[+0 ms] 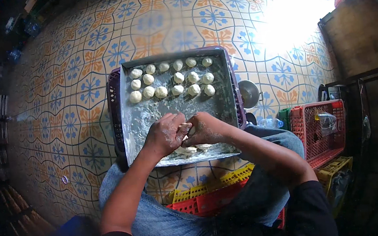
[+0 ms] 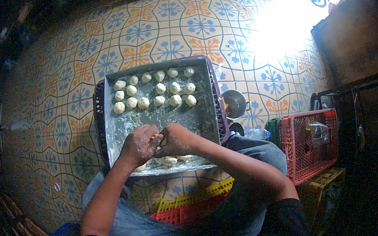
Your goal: The person picks up pieces of dough from a tray and rolls them into balls between their palms before placing them back onto the tray.
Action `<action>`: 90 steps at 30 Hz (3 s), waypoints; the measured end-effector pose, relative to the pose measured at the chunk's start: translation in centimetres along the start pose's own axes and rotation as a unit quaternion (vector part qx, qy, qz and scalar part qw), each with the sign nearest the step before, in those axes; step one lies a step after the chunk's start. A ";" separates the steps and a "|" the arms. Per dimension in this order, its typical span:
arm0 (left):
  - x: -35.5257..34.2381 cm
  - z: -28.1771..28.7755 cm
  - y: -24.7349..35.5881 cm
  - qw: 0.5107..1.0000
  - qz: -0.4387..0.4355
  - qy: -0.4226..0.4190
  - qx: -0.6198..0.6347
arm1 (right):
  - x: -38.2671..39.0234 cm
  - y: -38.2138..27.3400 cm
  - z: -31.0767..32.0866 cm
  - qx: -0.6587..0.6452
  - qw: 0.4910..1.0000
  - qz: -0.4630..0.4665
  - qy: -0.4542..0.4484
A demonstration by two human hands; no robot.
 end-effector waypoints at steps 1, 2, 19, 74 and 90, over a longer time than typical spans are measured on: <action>-0.2 -0.1 0.2 1.000 -0.001 -0.001 0.001 | 0.3 0.4 0.3 0.000 1.000 -0.002 0.001; -0.2 -0.2 0.6 0.999 -0.024 -0.001 0.031 | 0.6 0.9 0.9 0.026 0.999 -0.001 0.027; 1.0 7.9 -0.7 0.769 0.038 0.241 0.591 | 1.5 8.0 -6.5 0.265 0.956 0.011 -0.125; -0.2 -2.3 6.0 0.526 0.298 0.057 0.795 | 1.2 -3.3 2.1 0.241 0.854 0.347 0.303; -1.4 -1.1 -2.6 0.526 0.338 0.198 0.755 | -0.9 17.1 3.5 0.142 0.825 -0.257 0.484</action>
Point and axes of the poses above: each hand's wrist, its own x-axis away from the middle knuckle, its own z-axis out of the back of the hand, y = z × x, the point moved 5 cm from there along -x, towards the middle knuckle, and after that the axes turned 6 degrees about z, right-handed, at the moved point
